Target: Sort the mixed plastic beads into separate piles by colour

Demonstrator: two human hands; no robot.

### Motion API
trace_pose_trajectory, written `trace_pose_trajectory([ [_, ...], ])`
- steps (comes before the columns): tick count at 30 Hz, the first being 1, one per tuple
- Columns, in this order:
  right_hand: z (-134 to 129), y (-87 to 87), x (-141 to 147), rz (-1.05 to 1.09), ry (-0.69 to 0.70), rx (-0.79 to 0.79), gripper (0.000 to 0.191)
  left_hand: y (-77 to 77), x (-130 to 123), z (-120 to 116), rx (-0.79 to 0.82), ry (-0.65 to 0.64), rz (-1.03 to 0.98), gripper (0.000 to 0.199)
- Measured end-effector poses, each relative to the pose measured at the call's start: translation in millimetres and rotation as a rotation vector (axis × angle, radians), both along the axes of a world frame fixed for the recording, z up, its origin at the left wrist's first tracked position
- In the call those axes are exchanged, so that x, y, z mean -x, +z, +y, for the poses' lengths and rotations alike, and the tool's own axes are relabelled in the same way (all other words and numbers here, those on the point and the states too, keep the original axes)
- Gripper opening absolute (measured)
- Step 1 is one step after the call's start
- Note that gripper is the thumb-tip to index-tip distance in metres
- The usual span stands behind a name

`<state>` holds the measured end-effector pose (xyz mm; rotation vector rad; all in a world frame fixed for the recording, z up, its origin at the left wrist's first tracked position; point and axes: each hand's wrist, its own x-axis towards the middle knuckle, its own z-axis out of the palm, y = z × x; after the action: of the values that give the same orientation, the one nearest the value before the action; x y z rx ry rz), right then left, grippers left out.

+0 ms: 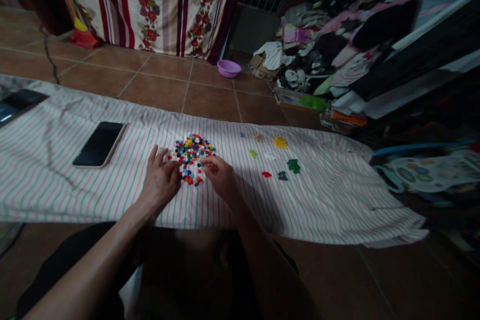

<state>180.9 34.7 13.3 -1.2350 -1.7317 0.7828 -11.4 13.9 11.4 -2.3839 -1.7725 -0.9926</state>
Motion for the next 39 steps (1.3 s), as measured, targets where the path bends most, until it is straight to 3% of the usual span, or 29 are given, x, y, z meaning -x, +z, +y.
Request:
trace_pose_trajectory([
  [11,-4.3,-6.9,-3.6,-0.336,-0.024,-0.169,0.026,-3.9,1.2,-0.4,0.008,0.022,0.013,0.034],
  [18,-10.0,-7.9,-13.7,-0.351,-0.061,-0.160,0.026,-11.3,4.6,1.0,0.005,0.020,0.031,0.036],
  [26,-17.0,-9.1,-35.3,-0.334,-0.128,-0.120,0.023,-9.4,5.2,0.1,-0.018,0.015,0.020,0.035],
  [33,-18.4,2.0,-87.6,-0.303,-0.319,-0.188,0.024,-9.0,8.3,-0.2,-0.046,0.007,0.001,0.035],
  [39,-21.9,-4.5,-162.2,-0.126,-0.668,-0.100,0.029,-8.7,9.3,-1.7,-0.040,0.005,-0.034,0.031],
])
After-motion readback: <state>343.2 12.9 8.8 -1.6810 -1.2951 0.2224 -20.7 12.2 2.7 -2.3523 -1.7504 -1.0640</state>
